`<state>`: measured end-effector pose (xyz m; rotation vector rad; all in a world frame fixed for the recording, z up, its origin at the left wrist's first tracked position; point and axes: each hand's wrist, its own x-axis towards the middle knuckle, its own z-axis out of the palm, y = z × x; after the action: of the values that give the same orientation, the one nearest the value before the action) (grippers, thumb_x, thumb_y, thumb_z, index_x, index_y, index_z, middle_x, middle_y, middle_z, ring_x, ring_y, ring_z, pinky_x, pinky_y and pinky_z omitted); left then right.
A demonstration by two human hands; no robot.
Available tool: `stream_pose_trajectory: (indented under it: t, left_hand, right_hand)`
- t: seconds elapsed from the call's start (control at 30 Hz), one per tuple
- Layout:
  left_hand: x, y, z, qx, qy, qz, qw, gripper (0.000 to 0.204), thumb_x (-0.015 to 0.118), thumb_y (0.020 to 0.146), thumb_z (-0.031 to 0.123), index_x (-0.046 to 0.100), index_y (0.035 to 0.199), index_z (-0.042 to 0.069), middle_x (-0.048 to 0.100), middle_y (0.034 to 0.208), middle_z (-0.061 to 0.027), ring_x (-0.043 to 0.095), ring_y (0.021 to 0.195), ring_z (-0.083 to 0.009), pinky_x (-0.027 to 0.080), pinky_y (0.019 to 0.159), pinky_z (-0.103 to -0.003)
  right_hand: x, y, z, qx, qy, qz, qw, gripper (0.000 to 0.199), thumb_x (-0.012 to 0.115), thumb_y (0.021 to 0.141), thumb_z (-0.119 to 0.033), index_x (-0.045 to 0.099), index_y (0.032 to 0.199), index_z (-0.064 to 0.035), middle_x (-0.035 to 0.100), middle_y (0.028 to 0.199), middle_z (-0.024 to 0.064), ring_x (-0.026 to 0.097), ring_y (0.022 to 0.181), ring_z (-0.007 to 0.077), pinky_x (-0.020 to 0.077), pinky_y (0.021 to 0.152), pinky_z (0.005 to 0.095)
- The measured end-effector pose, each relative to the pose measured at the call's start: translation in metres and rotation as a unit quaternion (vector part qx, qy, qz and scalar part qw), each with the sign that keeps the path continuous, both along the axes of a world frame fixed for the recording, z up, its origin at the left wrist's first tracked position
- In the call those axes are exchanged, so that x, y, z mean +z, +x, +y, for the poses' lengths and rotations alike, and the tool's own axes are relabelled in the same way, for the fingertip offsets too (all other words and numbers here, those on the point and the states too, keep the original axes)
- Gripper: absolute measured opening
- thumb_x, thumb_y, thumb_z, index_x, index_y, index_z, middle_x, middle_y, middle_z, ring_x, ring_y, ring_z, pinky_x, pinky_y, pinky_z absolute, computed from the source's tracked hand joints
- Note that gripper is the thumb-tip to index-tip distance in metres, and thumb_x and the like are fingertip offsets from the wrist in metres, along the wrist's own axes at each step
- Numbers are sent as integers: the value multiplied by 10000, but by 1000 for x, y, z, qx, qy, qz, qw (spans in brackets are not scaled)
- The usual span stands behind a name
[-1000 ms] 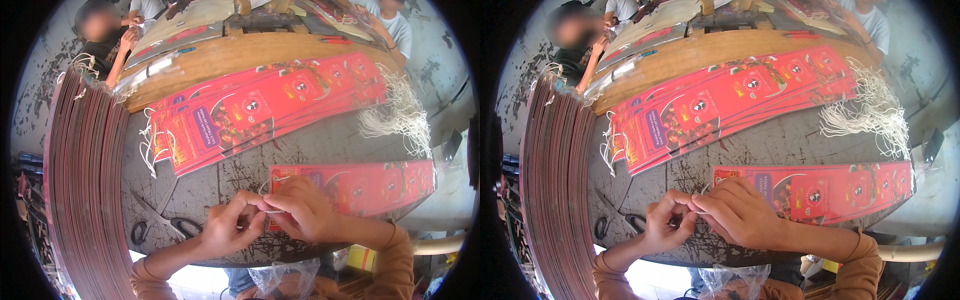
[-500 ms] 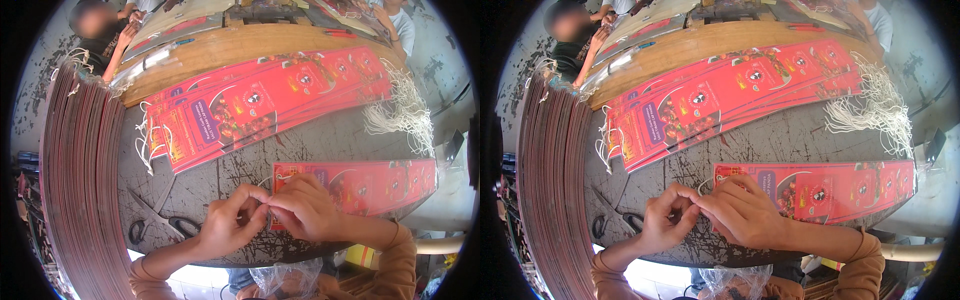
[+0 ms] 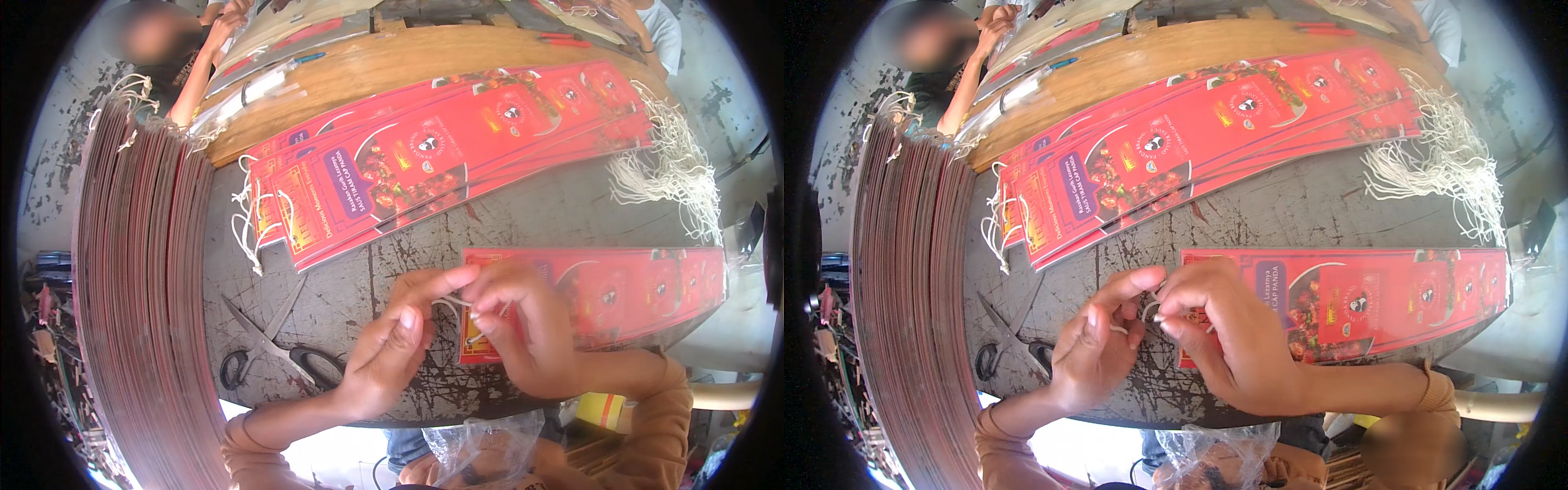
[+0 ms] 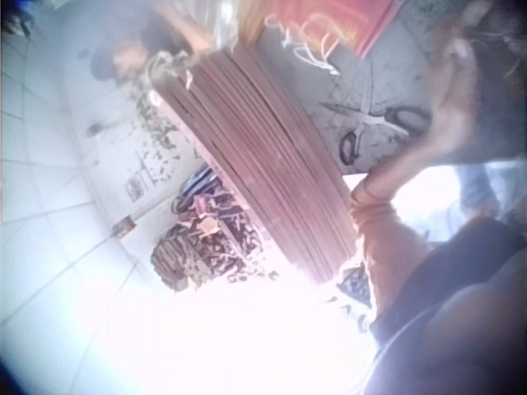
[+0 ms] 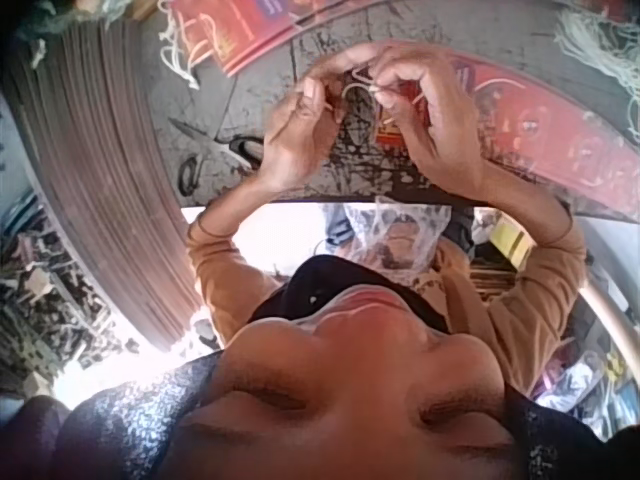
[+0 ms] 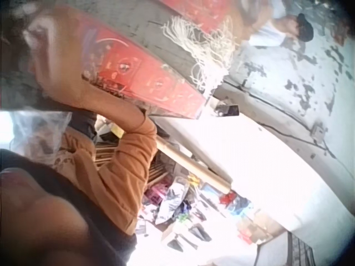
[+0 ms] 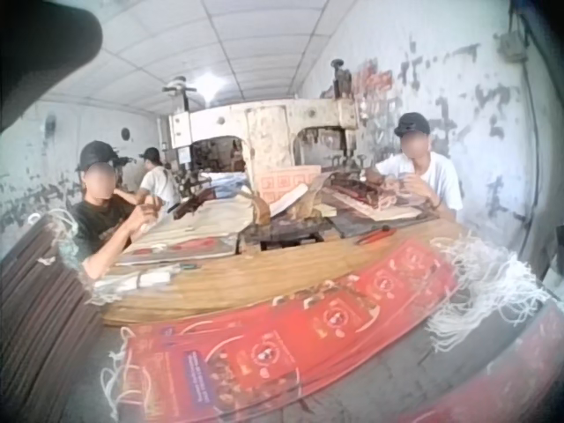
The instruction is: The person ties white strings around stacks of red rectangular packages using their hands. They then move the tied stacks to the floor, sit down to organize them, and later return to the table to cut strings and tie more packages.
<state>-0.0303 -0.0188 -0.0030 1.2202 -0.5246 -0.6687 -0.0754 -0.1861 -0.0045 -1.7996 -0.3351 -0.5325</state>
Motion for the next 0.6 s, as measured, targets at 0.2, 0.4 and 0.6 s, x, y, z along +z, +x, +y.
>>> stream_pose_trajectory:
  t: [0.2, 0.4, 0.6]
  left_hand:
    - [-3, -14, -11, -44, -87, 99, 990, 788, 291, 871, 592, 172, 1395, 15, 264, 1274, -47, 322, 860, -124, 275, 809, -249]
    - [-17, -21, -17, 4, -150, 83, 985, 1165, 294, 599, 870, -26, 1416, 104, 252, 1330, -130, 363, 879, -151, 297, 784, -271]
    - [-30, -20, -19, 11, -219, -66, 973, 1077, 253, 642, 849, -2, 1409, 137, 232, 1365, -243, 387, 1031, -200, 304, 806, -294]
  right_hand:
    - [4, -9, 4, 77, -22, 17, 997, 203, 678, 717, 10, 539, 859, -32, 554, 822, 93, 500, 725, 215, 392, 628, 300]
    - [-4, -9, 2, 42, -83, 5, 996, 243, 722, 680, -55, 557, 858, -46, 533, 836, 57, 455, 762, 219, 363, 668, 320]
    - [-1, -12, 7, -9, -127, 13, 992, 227, 749, 643, -92, 595, 809, -93, 517, 855, 31, 426, 788, 205, 340, 675, 317]
